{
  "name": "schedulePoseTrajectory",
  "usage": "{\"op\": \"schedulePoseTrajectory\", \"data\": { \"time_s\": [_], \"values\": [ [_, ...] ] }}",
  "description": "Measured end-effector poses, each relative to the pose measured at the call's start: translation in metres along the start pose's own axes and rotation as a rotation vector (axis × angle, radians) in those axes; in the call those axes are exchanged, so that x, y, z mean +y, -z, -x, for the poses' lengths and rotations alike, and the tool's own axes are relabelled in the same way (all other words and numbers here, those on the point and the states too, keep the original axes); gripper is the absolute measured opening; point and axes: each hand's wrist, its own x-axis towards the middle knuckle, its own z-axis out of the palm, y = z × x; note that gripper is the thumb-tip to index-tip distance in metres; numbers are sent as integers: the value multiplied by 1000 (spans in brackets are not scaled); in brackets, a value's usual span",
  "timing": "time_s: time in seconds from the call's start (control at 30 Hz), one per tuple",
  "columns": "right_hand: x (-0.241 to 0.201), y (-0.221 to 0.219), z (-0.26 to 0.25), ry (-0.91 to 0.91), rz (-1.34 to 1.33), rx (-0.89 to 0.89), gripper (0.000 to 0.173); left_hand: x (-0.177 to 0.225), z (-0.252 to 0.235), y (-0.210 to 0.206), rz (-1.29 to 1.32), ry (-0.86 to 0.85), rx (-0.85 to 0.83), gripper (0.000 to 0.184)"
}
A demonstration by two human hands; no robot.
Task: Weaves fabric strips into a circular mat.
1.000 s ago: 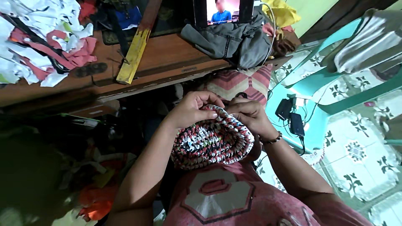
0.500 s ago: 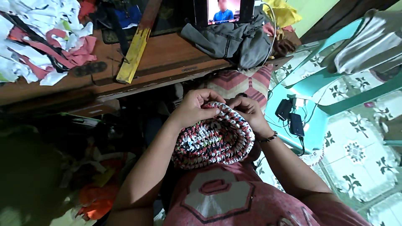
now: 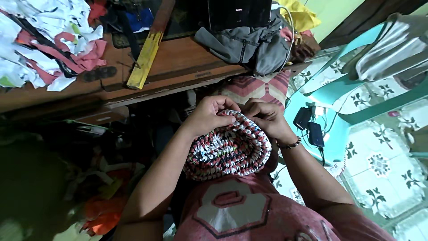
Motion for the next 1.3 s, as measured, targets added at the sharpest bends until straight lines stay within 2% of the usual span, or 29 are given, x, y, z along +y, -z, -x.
{"op": "schedulePoseTrajectory", "data": {
  "time_s": [0.27, 0.37, 0.47, 0.63, 0.93, 1.13, 1.3],
  "values": [
    [-12, 14, -10, 71, 174, -82, 7, 0, -2, -3, -25, -22, 23, 21],
    [-6, 8, -5, -63, 29, -44, 5, 1, -2, -3, -16, -26, 21, 21],
    [0, -3, 6, -248, -136, 46, 14, -2, 0, 2, -20, -69, 13, 22],
    [1, -14, 13, -306, -196, 144, 17, -6, -1, 6, 10, -100, -14, 24],
    [2, -7, 10, -124, -120, 98, 14, -5, -1, -2, 38, -57, 22, 25],
    [3, 6, 3, -9, -9, -6, 6, -5, -2, -2, 40, -62, 20, 24],
    [-1, 3, -4, -36, -39, -32, 8, -6, -3, 0, 30, -78, 6, 23]
  ]
}}
